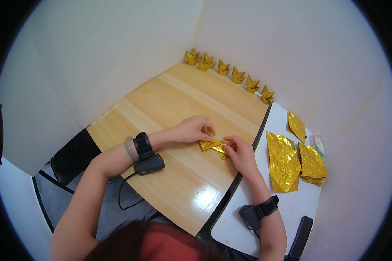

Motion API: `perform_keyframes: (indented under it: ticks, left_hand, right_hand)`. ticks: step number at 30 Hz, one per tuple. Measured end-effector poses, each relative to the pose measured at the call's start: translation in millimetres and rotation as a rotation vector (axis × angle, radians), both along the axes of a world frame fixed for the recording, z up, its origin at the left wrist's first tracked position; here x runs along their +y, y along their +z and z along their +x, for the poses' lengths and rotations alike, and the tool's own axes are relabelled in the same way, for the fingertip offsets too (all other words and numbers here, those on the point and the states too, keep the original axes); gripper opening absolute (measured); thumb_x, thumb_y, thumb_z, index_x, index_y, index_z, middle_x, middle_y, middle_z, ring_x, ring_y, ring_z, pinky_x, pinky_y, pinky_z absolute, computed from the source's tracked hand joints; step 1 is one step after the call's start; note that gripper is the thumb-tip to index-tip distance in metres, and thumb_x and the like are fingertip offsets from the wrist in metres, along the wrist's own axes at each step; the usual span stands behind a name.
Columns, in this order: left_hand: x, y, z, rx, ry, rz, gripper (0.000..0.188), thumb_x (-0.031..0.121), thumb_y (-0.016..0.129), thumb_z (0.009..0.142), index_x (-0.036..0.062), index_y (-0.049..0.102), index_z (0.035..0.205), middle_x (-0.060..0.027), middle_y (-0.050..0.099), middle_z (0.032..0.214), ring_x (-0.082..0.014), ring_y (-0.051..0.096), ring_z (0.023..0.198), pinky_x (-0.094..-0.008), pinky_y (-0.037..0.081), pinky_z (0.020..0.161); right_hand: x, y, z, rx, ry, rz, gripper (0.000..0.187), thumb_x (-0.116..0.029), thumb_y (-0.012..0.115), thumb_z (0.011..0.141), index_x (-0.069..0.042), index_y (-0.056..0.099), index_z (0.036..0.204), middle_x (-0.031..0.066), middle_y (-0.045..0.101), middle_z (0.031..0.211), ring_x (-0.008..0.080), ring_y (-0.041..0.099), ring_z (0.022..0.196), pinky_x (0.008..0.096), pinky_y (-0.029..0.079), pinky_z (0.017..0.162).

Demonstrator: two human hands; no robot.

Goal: Folding gold paper into decorative ingots.

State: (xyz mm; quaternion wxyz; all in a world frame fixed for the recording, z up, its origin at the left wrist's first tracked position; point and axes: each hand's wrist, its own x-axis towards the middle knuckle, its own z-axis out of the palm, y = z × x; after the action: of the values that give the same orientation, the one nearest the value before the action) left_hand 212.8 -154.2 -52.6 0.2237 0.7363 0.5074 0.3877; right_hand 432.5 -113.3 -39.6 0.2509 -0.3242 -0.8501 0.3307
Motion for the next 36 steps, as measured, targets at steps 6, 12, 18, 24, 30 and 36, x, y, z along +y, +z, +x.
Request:
perform_keyframes:
  ticks: [6, 12, 18, 24, 30, 36]
  left_hand:
    - [-1, 5, -1, 0.121, -0.198, -0.070, 0.014, 0.008, 0.065, 0.077, 0.0056, 0.066, 0.091, -0.0108, 0.058, 0.086, -0.0252, 0.059, 0.079, -0.0333, 0.047, 0.071]
    - [-2, 6, 4, 0.188, -0.200, -0.011, 0.022, 0.007, 0.061, 0.080, 0.0118, 0.068, 0.101, -0.0110, 0.056, 0.087, -0.0261, 0.057, 0.083, -0.0342, 0.045, 0.074]
    - [-7, 2, 0, 0.292, -0.247, 0.050, 0.027, 0.012, 0.060, 0.081, 0.0188, 0.068, 0.106, -0.0098, 0.052, 0.087, -0.0260, 0.053, 0.086, -0.0342, 0.043, 0.074]
    - [-19, 16, 6, 0.341, -0.190, 0.048, 0.022, 0.020, 0.064, 0.081, 0.0199, 0.070, 0.102, -0.0073, 0.054, 0.089, -0.0251, 0.053, 0.088, -0.0340, 0.044, 0.074]
    - [-10, 8, 5, 0.346, -0.161, 0.185, 0.017, 0.017, 0.068, 0.076, 0.0176, 0.073, 0.092, -0.0066, 0.057, 0.090, -0.0236, 0.054, 0.091, -0.0336, 0.045, 0.074]
    - [-2, -1, 2, 0.235, -0.200, 0.170, 0.013, 0.010, 0.066, 0.076, 0.0149, 0.074, 0.085, -0.0076, 0.059, 0.092, -0.0244, 0.054, 0.093, -0.0334, 0.046, 0.075]
  right_hand:
    - [-4, -4, -4, -0.061, -0.030, 0.309, 0.018, -0.014, 0.063, 0.082, -0.003, 0.061, 0.096, 0.0102, 0.058, 0.083, 0.0241, 0.057, 0.077, 0.0343, 0.046, 0.069]
    - [3, -10, -3, -0.247, -0.106, 0.571, 0.035, -0.028, 0.068, 0.078, -0.004, 0.055, 0.102, 0.0111, 0.056, 0.094, 0.0285, 0.052, 0.091, 0.0368, 0.042, 0.079]
    - [13, 0, 14, -0.293, -0.104, 0.526, 0.036, -0.027, 0.071, 0.075, -0.006, 0.056, 0.100, 0.0095, 0.056, 0.092, 0.0276, 0.052, 0.089, 0.0366, 0.043, 0.077]
    - [12, 7, 26, -0.265, -0.120, 0.397, 0.031, -0.025, 0.070, 0.077, -0.007, 0.058, 0.099, 0.0077, 0.058, 0.086, 0.0248, 0.054, 0.085, 0.0350, 0.045, 0.071]
    - [-6, 28, 17, -0.367, -0.142, 0.150, 0.035, -0.030, 0.068, 0.080, -0.006, 0.057, 0.105, 0.0072, 0.057, 0.068, 0.0235, 0.057, 0.067, 0.0327, 0.045, 0.060]
    - [0, 40, 26, -0.430, 0.132, -0.123, 0.053, -0.020, 0.074, 0.073, -0.005, 0.049, 0.117, 0.0034, 0.056, 0.068, 0.0154, 0.056, 0.064, 0.0270, 0.044, 0.059]
